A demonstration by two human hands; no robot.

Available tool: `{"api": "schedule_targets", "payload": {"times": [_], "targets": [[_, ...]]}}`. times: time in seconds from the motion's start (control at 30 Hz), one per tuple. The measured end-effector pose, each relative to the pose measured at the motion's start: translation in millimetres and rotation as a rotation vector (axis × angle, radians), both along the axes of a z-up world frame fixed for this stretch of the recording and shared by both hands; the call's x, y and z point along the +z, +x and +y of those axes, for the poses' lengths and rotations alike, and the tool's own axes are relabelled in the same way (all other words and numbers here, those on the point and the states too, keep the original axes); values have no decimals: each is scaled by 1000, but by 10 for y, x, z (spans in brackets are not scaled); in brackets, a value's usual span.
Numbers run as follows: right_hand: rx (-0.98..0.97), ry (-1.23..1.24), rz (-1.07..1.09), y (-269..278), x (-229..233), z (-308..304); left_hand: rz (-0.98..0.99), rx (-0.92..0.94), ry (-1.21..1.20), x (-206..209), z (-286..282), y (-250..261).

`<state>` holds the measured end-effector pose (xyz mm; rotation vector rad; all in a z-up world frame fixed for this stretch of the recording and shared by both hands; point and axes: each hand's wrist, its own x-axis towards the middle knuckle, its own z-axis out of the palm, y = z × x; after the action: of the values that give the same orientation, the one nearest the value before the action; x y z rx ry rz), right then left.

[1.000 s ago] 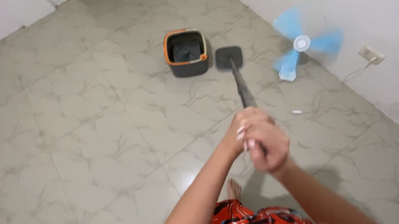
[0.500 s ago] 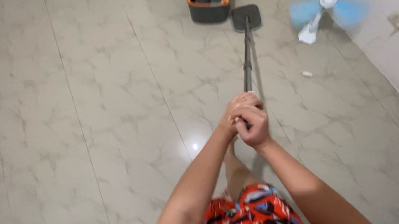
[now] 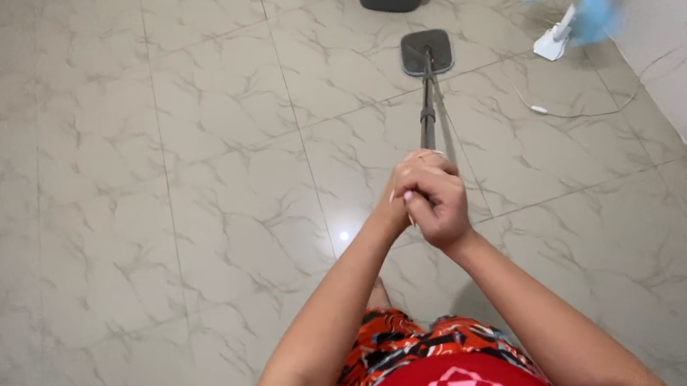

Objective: The person is mopping a tiled floor using a flat mop and a bucket.

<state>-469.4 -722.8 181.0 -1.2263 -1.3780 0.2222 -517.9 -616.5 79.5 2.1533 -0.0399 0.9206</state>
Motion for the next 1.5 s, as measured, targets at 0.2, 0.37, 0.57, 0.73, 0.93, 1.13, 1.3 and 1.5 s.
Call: {"api": "schedule_targets", "payload": {"times": [0.2,0.37,0.57,0.73,0.93,1.13,1.3,1.5], "targets": [[-79,-169,201,369,-291,-1072,-14,93,15,-56,-1001,436],[-71,-129,396,611,537,-2265,123,134,250,1016,-2106,540],[72,122,513,692,876,-3185,97,54,233,1484,-2988,607],[5,-47,293,665,-275,-2909,-119,-42,188,29,-2611,648],[-122,-185,135,503,-1142,-2517,89,22,170,-509,-2240,391],[32,-144,566,617,339,-2828,77,136,209,782,-2668,475],[125,38,397,509,1135,-2823,-44,197,143,1445,-2817,311],[174,76,347,521,176,-2335,-188,168,115,449,-2186,397]]}}
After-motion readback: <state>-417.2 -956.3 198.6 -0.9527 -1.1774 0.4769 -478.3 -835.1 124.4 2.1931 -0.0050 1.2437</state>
